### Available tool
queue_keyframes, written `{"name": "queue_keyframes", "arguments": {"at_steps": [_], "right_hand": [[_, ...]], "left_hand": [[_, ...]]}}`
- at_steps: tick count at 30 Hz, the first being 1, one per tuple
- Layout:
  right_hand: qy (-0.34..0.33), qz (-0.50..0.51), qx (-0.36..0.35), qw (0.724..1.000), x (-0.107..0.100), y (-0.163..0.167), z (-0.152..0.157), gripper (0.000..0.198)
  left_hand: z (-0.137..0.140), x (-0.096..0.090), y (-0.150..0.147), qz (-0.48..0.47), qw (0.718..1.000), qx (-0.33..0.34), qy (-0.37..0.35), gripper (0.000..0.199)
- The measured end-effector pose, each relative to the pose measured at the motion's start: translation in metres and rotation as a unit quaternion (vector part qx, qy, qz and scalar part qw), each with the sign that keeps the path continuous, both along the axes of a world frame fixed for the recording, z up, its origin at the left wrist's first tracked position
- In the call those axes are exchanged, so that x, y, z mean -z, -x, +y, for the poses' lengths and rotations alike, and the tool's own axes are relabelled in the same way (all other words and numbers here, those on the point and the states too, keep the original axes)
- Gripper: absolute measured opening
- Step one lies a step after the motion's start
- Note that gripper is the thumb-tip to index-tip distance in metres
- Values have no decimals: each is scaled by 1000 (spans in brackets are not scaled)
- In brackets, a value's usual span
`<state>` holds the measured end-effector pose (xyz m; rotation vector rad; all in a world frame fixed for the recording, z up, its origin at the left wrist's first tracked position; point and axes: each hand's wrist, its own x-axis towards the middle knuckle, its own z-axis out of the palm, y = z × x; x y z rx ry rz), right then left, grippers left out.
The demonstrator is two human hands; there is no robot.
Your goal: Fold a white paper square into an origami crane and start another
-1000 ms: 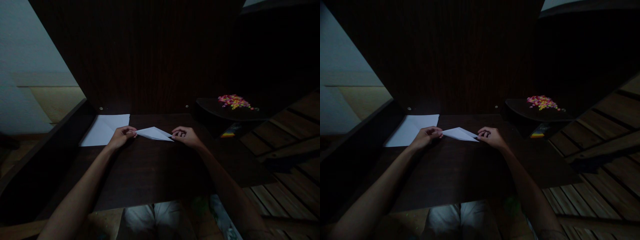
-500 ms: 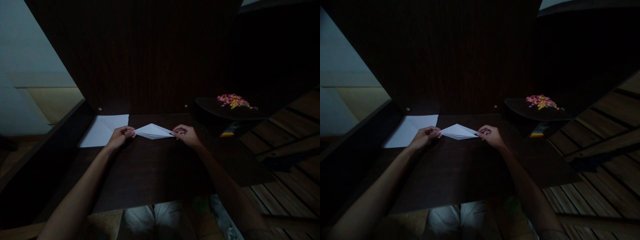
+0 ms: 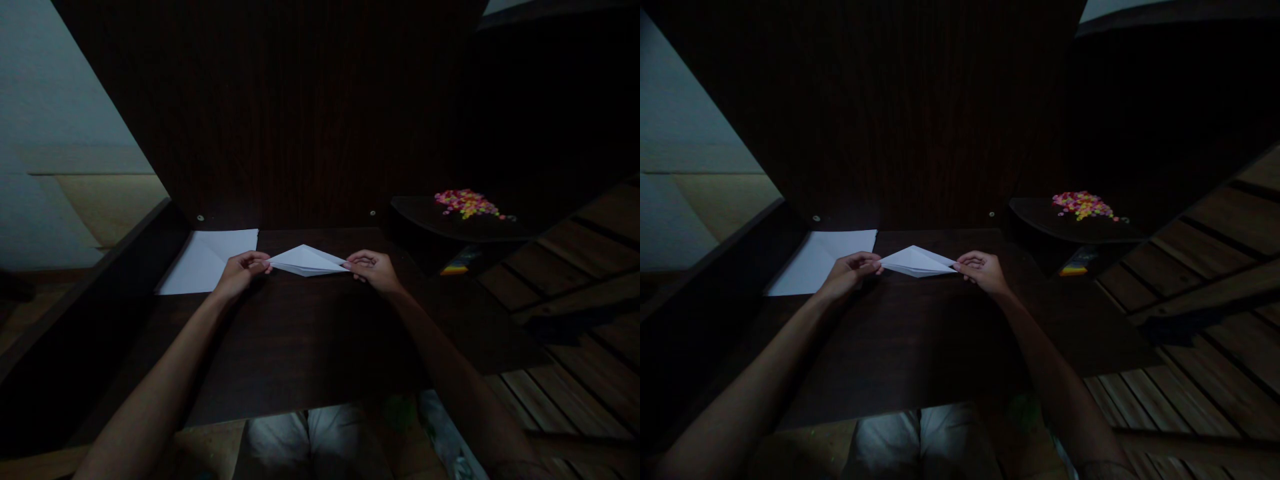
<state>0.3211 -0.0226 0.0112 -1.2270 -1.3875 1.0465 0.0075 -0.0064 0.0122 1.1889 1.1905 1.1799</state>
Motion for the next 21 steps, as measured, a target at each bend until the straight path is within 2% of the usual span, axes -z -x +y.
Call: {"name": "queue_keyframes", "arguments": {"at_steps": [6, 13, 21], "right_hand": [[-6, -9, 0, 1000, 0, 0, 1, 42], [-32, -40, -31, 998, 1, -1, 0, 41], [-40, -22, -35, 998, 3, -6, 3, 40]], "left_hand": [[0, -1, -1, 0, 1000, -1, -2, 33], [-1, -1, -1, -4, 1000, 2, -4, 28], [0, -1, 0, -10, 1000, -9, 4, 34]]}}
